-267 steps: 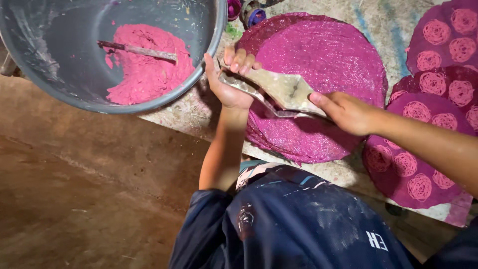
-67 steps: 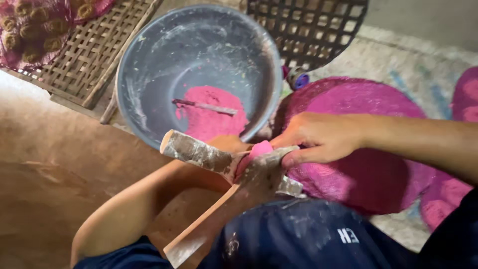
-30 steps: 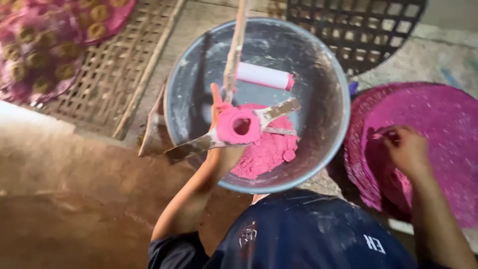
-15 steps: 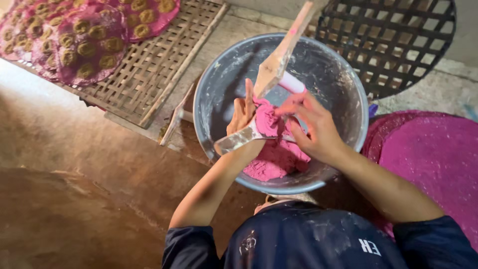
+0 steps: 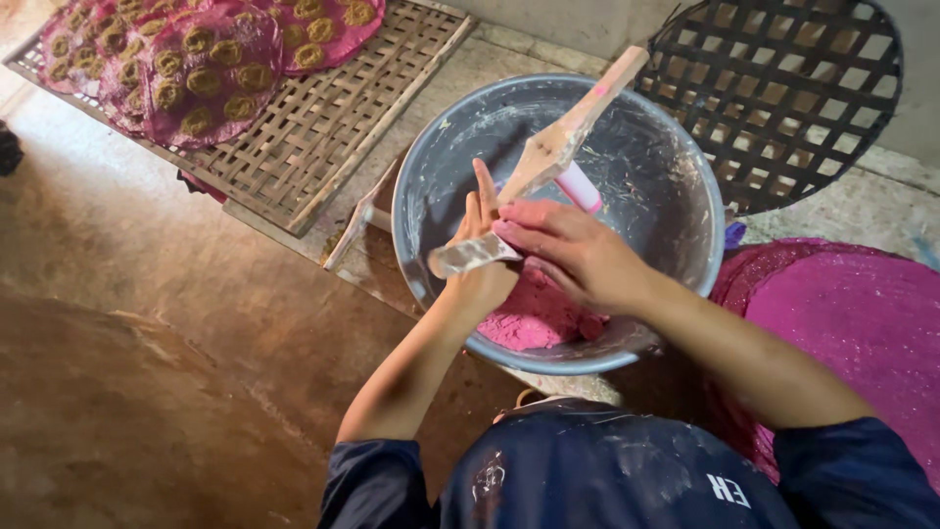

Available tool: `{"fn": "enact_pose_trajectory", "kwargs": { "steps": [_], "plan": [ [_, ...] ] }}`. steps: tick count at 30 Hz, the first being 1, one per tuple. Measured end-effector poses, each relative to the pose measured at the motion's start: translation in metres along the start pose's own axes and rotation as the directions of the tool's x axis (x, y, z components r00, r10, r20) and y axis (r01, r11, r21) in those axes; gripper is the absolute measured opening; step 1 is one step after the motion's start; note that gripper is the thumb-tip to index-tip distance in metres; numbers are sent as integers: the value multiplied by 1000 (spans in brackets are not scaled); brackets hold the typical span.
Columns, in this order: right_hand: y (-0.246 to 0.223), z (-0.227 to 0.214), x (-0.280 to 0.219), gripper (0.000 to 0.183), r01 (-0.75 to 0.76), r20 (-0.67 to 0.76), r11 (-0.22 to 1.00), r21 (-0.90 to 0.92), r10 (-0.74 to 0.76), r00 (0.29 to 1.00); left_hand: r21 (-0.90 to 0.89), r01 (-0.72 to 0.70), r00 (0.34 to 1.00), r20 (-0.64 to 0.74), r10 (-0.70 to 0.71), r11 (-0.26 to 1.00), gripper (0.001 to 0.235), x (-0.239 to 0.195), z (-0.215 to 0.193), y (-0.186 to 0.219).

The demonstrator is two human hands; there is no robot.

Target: The person repeatedly scoops pink dough from a metal bowl and loads it into a handheld extruder. They then squeeze the extruder to form spiral patterns onto a large pink mat, repeating the cycle throughout the clip.

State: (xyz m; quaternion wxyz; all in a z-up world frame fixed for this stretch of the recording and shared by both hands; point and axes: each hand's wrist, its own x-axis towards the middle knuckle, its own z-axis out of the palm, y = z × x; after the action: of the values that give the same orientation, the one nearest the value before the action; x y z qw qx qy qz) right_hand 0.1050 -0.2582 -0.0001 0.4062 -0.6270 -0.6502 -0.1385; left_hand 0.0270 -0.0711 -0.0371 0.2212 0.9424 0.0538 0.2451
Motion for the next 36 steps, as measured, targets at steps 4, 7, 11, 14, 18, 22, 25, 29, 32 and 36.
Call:
{"fn": "enact_pose_trajectory", "kwargs": {
  "steps": [4, 7, 11, 14, 18, 22, 25, 29, 32, 36],
  "plan": [
    [12, -2, -6, 35, -118, -51, 993, 4, 118, 992, 192, -260, 939, -180, 295, 946, 58, 1, -4, 3],
    [16, -1, -11, 29, -402, -13, 889, 219, 415, 910, 268, -245, 938, -179, 298, 932, 49, 0, -5, 6],
    [14, 10, -10, 39, -405, -20, 908, 110, 410, 912, 177, -41, 986, -154, 69, 983, 70, -1, -4, 10],
    [16, 9, -10, 31, -521, 140, 827, 211, 502, 853, 196, 130, 991, -40, -125, 972, 82, -1, -2, 9],
    [25, 2, -6, 32, -519, 253, 462, 719, 520, 815, 436, -152, 941, -212, 265, 887, 68, -3, -2, 1],
    [11, 20, 1, 46, -294, -45, 772, 564, 384, 922, 180, -129, 961, -218, 168, 975, 89, -8, 2, -5],
    [-1, 30, 4, 46, -188, -46, 978, 91, 192, 980, -136, 105, 990, -82, -117, 985, 103, -12, 3, -14],
    [19, 15, -14, 37, -260, 11, 872, 415, 281, 960, -160, 37, 978, -195, -69, 986, 100, -16, -1, -36],
    [49, 29, -28, 26, -555, 190, 816, 161, 526, 829, 154, -60, 935, -338, 110, 986, 80, -12, -13, -52],
    [79, 87, -55, 45, -313, 486, 829, -464, 533, 692, -358, 141, 929, -274, -249, 923, 75, -27, -18, -51]
  ]
}}
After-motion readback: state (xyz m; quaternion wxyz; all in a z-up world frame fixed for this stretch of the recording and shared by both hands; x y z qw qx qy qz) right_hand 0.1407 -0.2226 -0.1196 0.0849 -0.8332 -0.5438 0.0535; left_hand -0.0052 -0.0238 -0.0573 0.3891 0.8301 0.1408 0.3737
